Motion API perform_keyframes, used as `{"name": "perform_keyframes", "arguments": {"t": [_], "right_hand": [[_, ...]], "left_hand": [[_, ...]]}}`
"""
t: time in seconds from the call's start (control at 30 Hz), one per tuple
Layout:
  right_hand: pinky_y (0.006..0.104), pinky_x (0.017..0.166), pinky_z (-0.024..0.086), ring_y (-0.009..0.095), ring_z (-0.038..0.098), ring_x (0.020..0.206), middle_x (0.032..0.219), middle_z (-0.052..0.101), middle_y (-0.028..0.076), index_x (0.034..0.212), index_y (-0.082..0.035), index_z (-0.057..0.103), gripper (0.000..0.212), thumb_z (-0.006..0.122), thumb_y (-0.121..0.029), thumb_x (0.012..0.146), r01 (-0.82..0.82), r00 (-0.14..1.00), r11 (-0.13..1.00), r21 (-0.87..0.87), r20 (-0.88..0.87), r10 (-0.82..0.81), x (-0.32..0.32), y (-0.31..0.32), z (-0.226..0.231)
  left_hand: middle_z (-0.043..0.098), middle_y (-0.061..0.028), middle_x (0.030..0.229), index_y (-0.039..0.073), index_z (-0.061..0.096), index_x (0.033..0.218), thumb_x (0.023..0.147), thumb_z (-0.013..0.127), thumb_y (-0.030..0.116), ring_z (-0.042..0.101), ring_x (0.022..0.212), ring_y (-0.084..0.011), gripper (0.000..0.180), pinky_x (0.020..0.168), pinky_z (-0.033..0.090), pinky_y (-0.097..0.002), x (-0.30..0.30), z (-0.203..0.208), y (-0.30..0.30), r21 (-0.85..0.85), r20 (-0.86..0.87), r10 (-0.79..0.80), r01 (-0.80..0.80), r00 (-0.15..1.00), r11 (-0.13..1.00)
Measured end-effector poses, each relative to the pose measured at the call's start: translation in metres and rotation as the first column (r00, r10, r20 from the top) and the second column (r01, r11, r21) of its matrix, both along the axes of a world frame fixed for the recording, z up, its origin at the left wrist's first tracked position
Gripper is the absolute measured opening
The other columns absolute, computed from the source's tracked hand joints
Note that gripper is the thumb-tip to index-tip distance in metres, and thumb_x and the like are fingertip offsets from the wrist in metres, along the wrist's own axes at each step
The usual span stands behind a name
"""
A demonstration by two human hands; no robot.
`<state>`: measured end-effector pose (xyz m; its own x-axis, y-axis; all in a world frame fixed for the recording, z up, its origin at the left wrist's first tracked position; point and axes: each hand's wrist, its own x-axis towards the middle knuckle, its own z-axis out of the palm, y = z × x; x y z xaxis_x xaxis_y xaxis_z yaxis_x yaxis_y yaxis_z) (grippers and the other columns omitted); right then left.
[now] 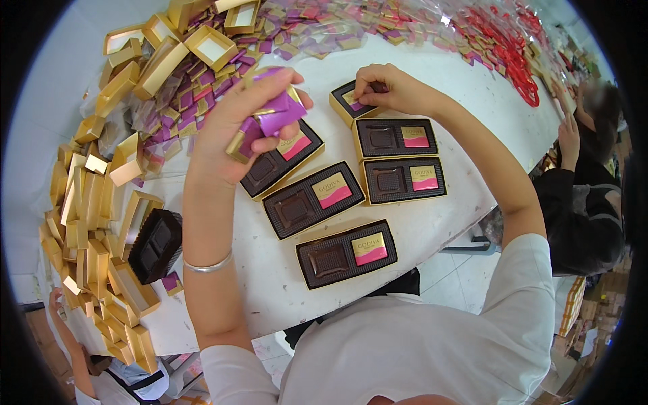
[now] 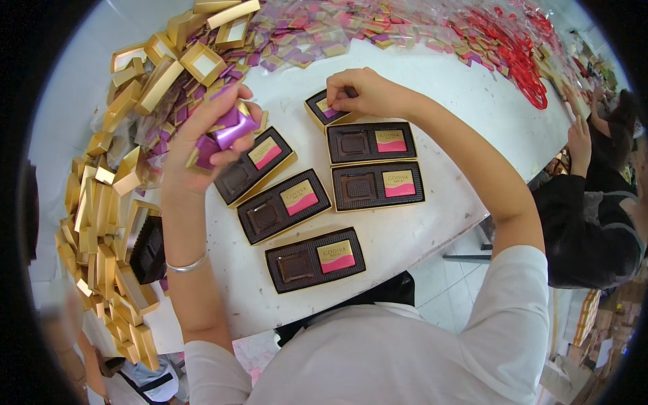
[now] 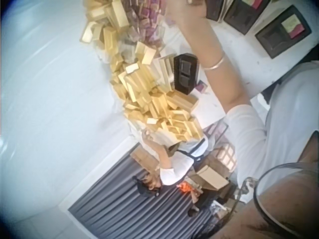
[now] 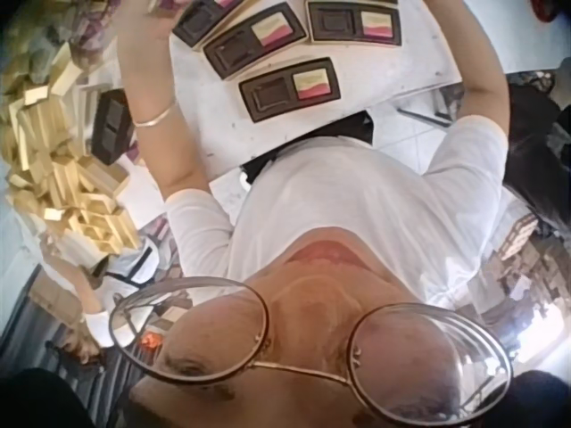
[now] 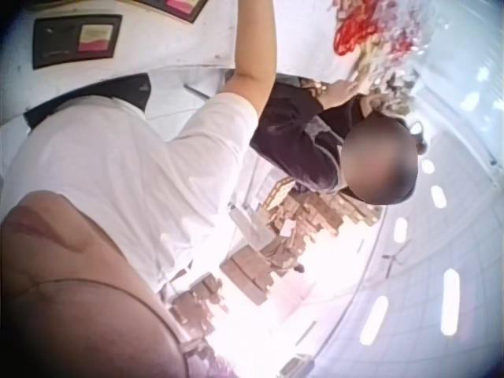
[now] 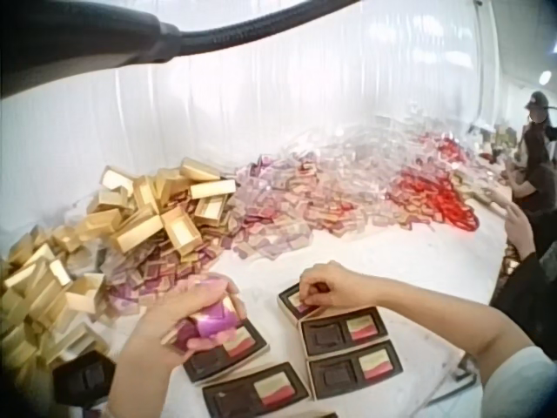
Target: The person assembles cosmetic compacts by placing black plastic inserts into gold cardboard trays, then inserting pink and purple rectangular inserts into the black trays. The person arranges the finished units on the table.
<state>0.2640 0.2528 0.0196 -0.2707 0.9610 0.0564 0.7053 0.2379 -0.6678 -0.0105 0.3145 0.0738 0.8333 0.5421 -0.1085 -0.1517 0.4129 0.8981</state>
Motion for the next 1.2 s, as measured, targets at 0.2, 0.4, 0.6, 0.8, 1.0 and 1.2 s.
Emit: {"name": "perform_keyframes", "arguments": {"t": [0.2, 0.4, 0.6, 0.8, 1.0, 1.2], "right_hand": [[0.0322, 0.085, 0.044, 0.020, 0.057, 0.095, 0.103, 0.061, 0.008, 0.105, -0.003, 0.063, 0.027, 0.068, -0.008, 0.080, 0.011, 0.989, 0.937, 0.348, -0.139, 0.041, -0.046, -0.029, 0.049], [0.0362, 0.089, 0.044, 0.026, 0.056, 0.102, 0.114, 0.060, 0.013, 0.112, -0.001, 0.061, 0.041, 0.073, -0.011, 0.074, -0.086, 0.975, 0.846, 0.526, -0.131, 0.181, -0.081, -0.046, 0.042], [0.0253, 0.074, 0.046, 0.008, 0.056, 0.076, 0.083, 0.065, 0.002, 0.095, 0.003, 0.066, 0.030, 0.056, -0.026, 0.093, 0.300, 0.633, 0.951, 0.080, -0.762, -0.135, -0.072, -0.054, 0.038], [0.0252, 0.073, 0.046, 0.008, 0.054, 0.078, 0.090, 0.061, 0.003, 0.095, -0.002, 0.066, 0.017, 0.059, -0.016, 0.091, 0.217, 0.660, 0.974, 0.063, -0.745, -0.099, -0.070, -0.066, 0.038], [0.0312, 0.078, 0.050, 0.025, 0.058, 0.101, 0.114, 0.056, 0.015, 0.105, 0.000, 0.066, 0.028, 0.066, 0.002, 0.076, -0.142, 0.987, 0.764, 0.630, 0.029, 0.159, -0.065, -0.087, 0.049], [0.0291, 0.073, 0.049, 0.023, 0.058, 0.086, 0.095, 0.056, 0.011, 0.101, -0.001, 0.068, 0.026, 0.067, 0.004, 0.075, 0.090, 0.995, 0.936, 0.341, 0.016, -0.102, -0.043, -0.100, 0.035]], "left_hand": [[0.061, -0.0147, 0.082, 0.001, 0.054, 0.098, 0.095, 0.049, 0.038, 0.053, 0.051, -0.0115, 0.037, 0.031, 0.030, -0.0143, 0.009, -0.012, -0.008, 0.022, 0.014, -0.206, 0.205, 0.979, 0.978], [0.060, -0.0081, 0.071, 0.002, 0.057, 0.094, 0.089, 0.048, 0.056, 0.057, 0.048, -0.0088, 0.055, 0.031, 0.034, -0.0145, 0.016, -0.017, -0.021, 0.060, -0.083, -0.278, 0.283, 0.957, 0.957], [0.060, -0.0116, 0.077, 0.001, 0.052, 0.099, 0.091, 0.045, 0.054, 0.052, 0.048, -0.0087, 0.055, 0.031, 0.030, -0.0147, 0.020, -0.011, -0.025, -0.074, -0.078, -0.215, 0.210, 0.973, 0.975], [0.061, -0.0125, 0.076, 0.000, 0.054, 0.099, 0.093, 0.055, 0.031, 0.052, 0.046, -0.0093, 0.031, 0.031, 0.030, -0.0153, 0.022, -0.004, -0.032, 0.112, -0.188, -0.183, 0.206, 0.965, 0.972], [0.061, -0.0134, 0.076, 0.000, 0.056, 0.099, 0.095, 0.050, 0.030, 0.051, 0.043, -0.0106, 0.031, 0.028, 0.029, -0.0156, 0.018, -0.007, -0.030, -0.028, -0.140, -0.340, 0.340, 0.930, 0.940], [0.060, -0.0132, 0.078, 0.001, 0.056, 0.093, 0.095, 0.050, 0.036, 0.052, 0.046, -0.0109, 0.036, 0.029, 0.030, -0.0154, 0.017, -0.006, -0.021, -0.030, -0.076, -0.199, 0.197, 0.977, 0.980]]}}
